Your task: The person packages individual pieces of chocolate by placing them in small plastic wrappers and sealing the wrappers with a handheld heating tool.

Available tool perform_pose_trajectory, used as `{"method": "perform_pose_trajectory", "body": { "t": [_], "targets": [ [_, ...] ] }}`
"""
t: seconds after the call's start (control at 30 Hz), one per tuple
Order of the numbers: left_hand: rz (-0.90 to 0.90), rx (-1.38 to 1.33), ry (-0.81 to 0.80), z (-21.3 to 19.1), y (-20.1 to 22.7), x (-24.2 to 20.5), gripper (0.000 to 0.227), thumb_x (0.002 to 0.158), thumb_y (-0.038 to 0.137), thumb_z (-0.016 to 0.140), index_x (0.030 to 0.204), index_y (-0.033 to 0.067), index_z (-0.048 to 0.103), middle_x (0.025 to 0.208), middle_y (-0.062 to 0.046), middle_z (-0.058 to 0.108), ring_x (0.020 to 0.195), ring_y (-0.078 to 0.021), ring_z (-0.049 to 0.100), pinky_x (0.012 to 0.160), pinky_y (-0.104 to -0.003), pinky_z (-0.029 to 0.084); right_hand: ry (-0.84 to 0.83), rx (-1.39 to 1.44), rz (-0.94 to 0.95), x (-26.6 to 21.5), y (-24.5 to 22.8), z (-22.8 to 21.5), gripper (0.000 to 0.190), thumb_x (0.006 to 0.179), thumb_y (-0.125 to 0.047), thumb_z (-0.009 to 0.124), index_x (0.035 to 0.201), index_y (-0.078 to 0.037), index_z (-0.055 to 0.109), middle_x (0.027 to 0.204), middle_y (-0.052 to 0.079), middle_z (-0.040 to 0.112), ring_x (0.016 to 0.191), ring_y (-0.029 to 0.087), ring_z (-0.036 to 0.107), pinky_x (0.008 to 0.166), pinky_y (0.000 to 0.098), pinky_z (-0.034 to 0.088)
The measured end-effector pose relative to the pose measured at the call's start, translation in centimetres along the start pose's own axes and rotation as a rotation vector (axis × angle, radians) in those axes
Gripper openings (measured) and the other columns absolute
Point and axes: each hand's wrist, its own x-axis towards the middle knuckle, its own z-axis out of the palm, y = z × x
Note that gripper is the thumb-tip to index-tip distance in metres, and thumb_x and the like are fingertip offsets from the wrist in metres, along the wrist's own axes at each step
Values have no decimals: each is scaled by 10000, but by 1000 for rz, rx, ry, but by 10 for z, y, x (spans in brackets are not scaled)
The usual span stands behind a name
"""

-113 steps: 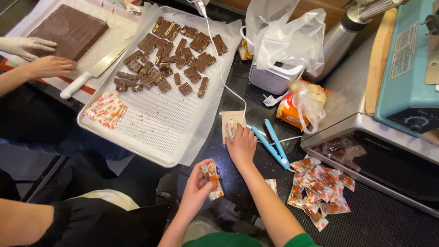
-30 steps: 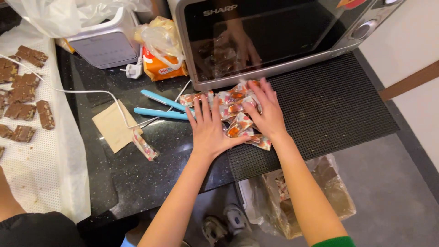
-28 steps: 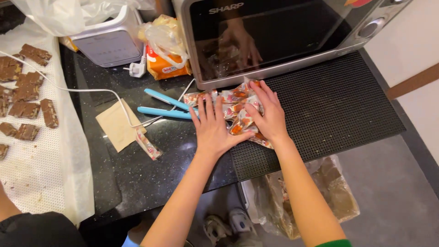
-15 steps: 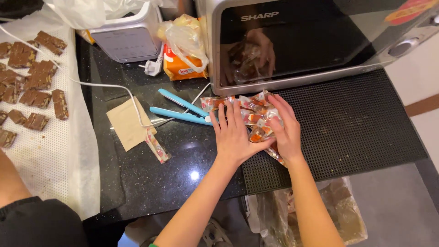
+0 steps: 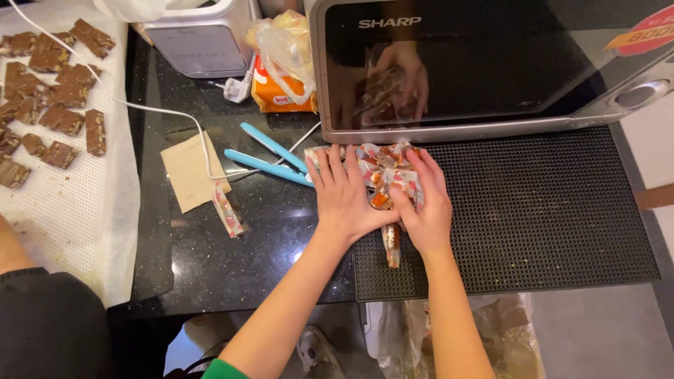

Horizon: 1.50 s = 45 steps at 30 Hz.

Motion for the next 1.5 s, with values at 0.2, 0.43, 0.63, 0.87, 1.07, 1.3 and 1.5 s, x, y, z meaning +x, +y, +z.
{"method": "perform_pose_trajectory", "body": {
  "t": [0.2, 0.43, 0.63, 0.87, 1.07, 1.3, 1.5],
  "targets": [
    [-141, -143, 17, -8, 27, -11, 1222, 570, 661, 715, 1434, -93, 292, 1436, -388, 245, 1323, -598, 244, 1107, -674, 73, 32, 114, 24, 2, 0, -3, 590, 915, -406, 633, 1433, -159, 497, 1474, 184, 399, 1340, 419, 416, 1092, 553, 316],
    [-206, -112, 34, -2, 25, -12, 1378, 441, 697, 779, 1465, -66, 263, 1417, -319, 299, 1229, -454, 342, 1114, -597, 99, 40, 105, 42, 2, 4, 0, 602, 930, -405, 629, 1453, -158, 465, 1490, 182, 368, 1354, 411, 395, 1102, 557, 300],
    [-208, -17, 76, -4, 32, -14, 1323, 403, 677, 802, 1418, -43, 350, 1271, -252, 372, 1266, -442, 295, 1084, -662, 64, 51, 135, 27, 3, 7, 1, 596, 940, -428, 606, 1458, -172, 463, 1448, 146, 414, 1335, 356, 436, 1100, 517, 310],
    [-160, -168, 151, 1, 41, -14, 1159, 498, 593, 801, 1393, -25, 399, 1267, -281, 385, 1276, -480, 391, 1129, -665, 178, 109, 49, 44, 7, 17, 3, 576, 914, -367, 639, 1433, -163, 493, 1320, 133, 488, 1259, 349, 499, 1084, 509, 328],
    [-133, -208, 186, 7, 50, -15, 1040, 599, 499, 758, 1421, -16, 383, 1349, -284, 356, 1320, -503, 352, 1136, -631, 216, 84, 169, -33, 16, 12, -1, 458, 884, -340, 609, 1261, -80, 603, 1340, 199, 473, 1311, 394, 444, 1103, 509, 311],
    [-28, -311, 204, 10, 70, -6, 894, 753, 532, 645, 1427, 2, 392, 1377, -266, 453, 1270, -424, 498, 1090, -507, 362, 224, 681, 7, 17, 30, 4, 533, 871, -369, 529, 1284, -34, 493, 1235, 224, 574, 1132, 295, 582, 1003, 449, 464],
    [-158, -253, 143, 12, 70, -13, 964, 740, 578, 636, 1461, 14, 333, 1442, -242, 417, 1265, -356, 488, 1120, -578, 191, 184, 614, 30, 17, 44, 7, 505, 891, -302, 545, 1282, 17, 521, 1224, 226, 594, 1101, 291, 586, 982, 419, 472]
  ]
}}
